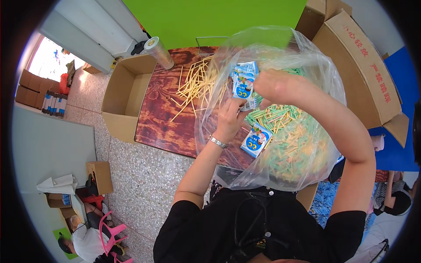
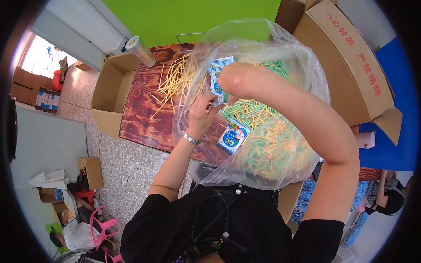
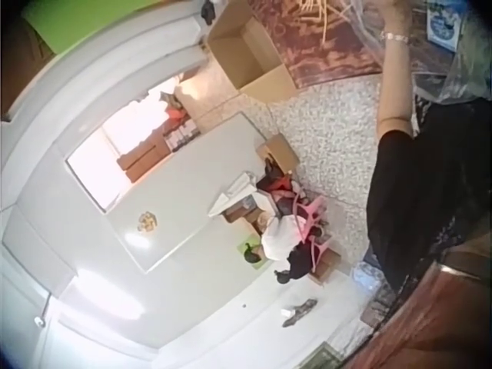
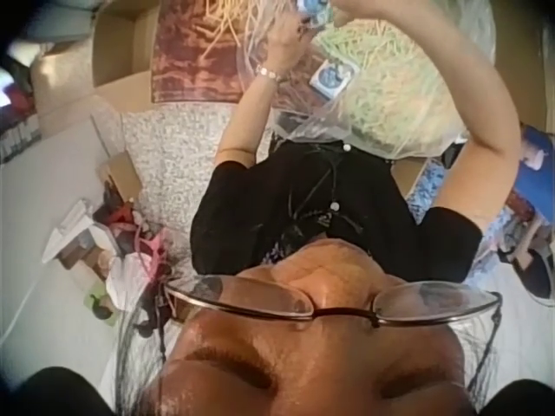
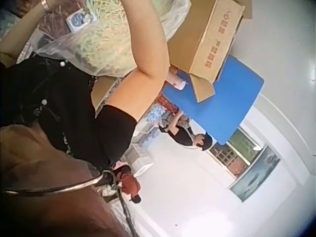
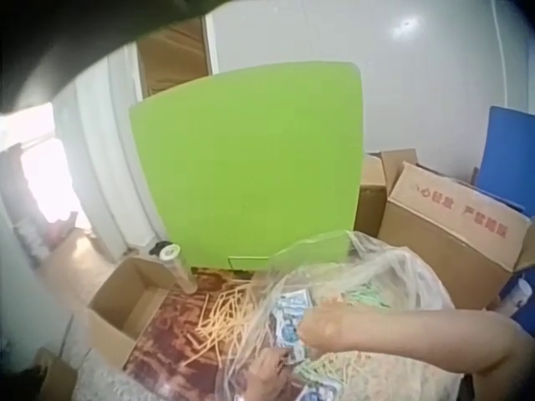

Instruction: Packing small blue pouches from a large plastic bag containing shredded paper into cardboard shipping boxes.

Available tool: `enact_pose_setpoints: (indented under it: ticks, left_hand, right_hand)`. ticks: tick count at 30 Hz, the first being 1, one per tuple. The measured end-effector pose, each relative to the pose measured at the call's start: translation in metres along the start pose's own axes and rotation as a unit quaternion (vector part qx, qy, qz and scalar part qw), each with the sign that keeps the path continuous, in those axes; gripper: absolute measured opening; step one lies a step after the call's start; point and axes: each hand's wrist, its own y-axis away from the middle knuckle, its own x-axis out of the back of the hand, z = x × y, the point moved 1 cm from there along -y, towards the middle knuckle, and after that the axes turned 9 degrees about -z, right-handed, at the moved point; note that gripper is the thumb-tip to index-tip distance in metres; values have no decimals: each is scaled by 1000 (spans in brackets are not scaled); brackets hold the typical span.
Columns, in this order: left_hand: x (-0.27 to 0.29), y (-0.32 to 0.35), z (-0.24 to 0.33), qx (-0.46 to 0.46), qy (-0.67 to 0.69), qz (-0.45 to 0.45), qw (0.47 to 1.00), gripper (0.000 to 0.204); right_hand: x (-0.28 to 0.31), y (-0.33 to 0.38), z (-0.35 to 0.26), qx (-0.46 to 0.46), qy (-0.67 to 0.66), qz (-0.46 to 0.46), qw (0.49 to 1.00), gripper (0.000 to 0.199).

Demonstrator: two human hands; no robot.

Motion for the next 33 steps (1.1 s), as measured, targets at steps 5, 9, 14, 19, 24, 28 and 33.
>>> enact_pose_setpoints:
  ticks: [5, 9, 14, 19, 24, 28, 33]
  left_hand:
    - [-16, 4, -11, 162, 269, -4, 949, 27]
    - [-17, -3, -27, 177, 309, -43, 933, 25]
    - [-17, -17, -69, 195, 163, -143, 957, 16]
    - [-44, -27, -96, 230, 134, -139, 954, 14]
    - [-57, -31, -97, 222, 49, -84, 970, 18]
    - [-44, -29, -54, 61, -182, 57, 980, 21]
    - [-32, 17, -13, 54, 55, -152, 985, 22]
  right_hand:
    - [-20, 9, 22, 133, -79, 250, 956, 45]
    - [-57, -5, 54, 81, -171, 375, 908, 37]
    - [-148, -43, 22, -2, -188, 82, 979, 34]
    - [-193, -62, -14, -97, -137, 200, 965, 38]
    - [-206, -66, -16, -83, -177, 222, 955, 32]
    - [-211, -62, -10, -83, -171, 240, 952, 21]
    - [-201, -42, -8, -69, -150, 365, 916, 16]
